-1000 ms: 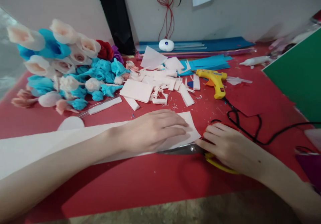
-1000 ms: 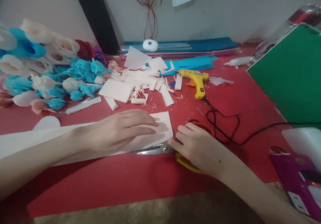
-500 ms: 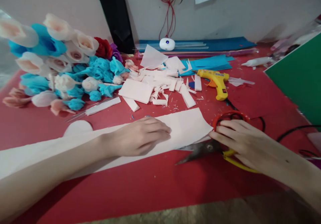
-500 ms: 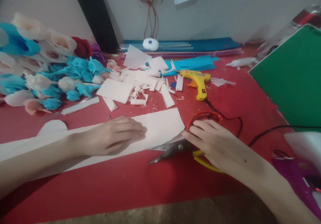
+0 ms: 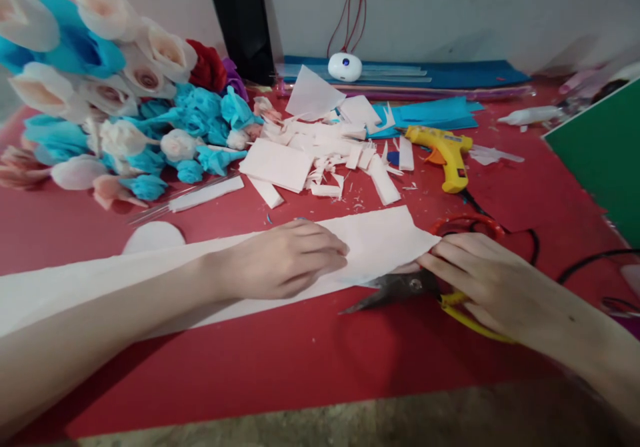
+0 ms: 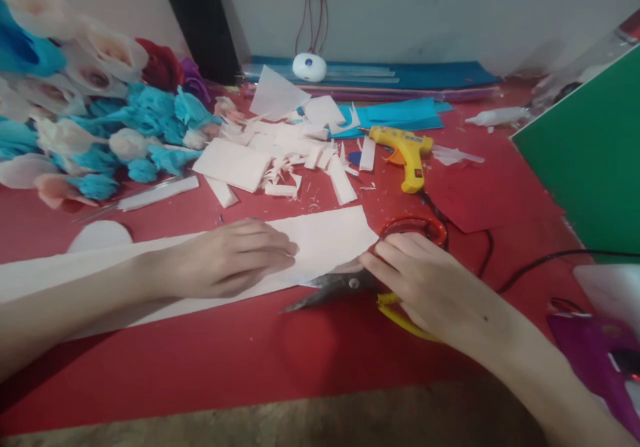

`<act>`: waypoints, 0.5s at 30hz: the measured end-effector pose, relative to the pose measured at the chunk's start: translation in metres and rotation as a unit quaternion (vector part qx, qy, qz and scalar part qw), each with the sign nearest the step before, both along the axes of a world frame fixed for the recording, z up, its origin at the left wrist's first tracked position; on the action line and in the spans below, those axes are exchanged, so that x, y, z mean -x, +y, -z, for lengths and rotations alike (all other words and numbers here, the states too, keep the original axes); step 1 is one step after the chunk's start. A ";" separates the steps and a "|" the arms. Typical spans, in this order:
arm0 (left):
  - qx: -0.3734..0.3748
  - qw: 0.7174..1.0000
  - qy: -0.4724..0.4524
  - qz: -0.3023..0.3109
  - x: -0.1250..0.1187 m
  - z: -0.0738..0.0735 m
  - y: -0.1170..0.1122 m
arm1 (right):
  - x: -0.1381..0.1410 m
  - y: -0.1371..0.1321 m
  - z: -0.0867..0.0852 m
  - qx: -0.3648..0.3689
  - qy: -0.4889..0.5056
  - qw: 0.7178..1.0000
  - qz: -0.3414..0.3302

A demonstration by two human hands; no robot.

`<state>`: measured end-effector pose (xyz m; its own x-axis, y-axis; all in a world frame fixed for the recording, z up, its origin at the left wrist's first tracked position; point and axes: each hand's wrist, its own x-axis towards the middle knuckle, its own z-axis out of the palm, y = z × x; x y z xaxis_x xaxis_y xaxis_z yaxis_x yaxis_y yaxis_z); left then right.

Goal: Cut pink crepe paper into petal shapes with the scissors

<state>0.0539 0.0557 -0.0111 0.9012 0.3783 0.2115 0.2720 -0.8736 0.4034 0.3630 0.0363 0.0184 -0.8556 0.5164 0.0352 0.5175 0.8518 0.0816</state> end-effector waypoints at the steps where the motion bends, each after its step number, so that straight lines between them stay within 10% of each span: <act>1: -0.003 1.000 -0.002 0.000 0.000 0.000 0.000 | 0.001 0.000 0.000 0.002 -0.001 1.000 -0.001; 15: -0.021 1.000 0.001 0.001 -0.001 0.001 0.000 | 0.024 0.004 0.000 0.019 -0.027 0.999 0.007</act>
<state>0.0544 0.0559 -0.0121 0.9028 0.3666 0.2247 0.2708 -0.8907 0.3652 0.3394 0.0404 0.0188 -0.8484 0.5285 -0.0303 0.5251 0.8475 0.0783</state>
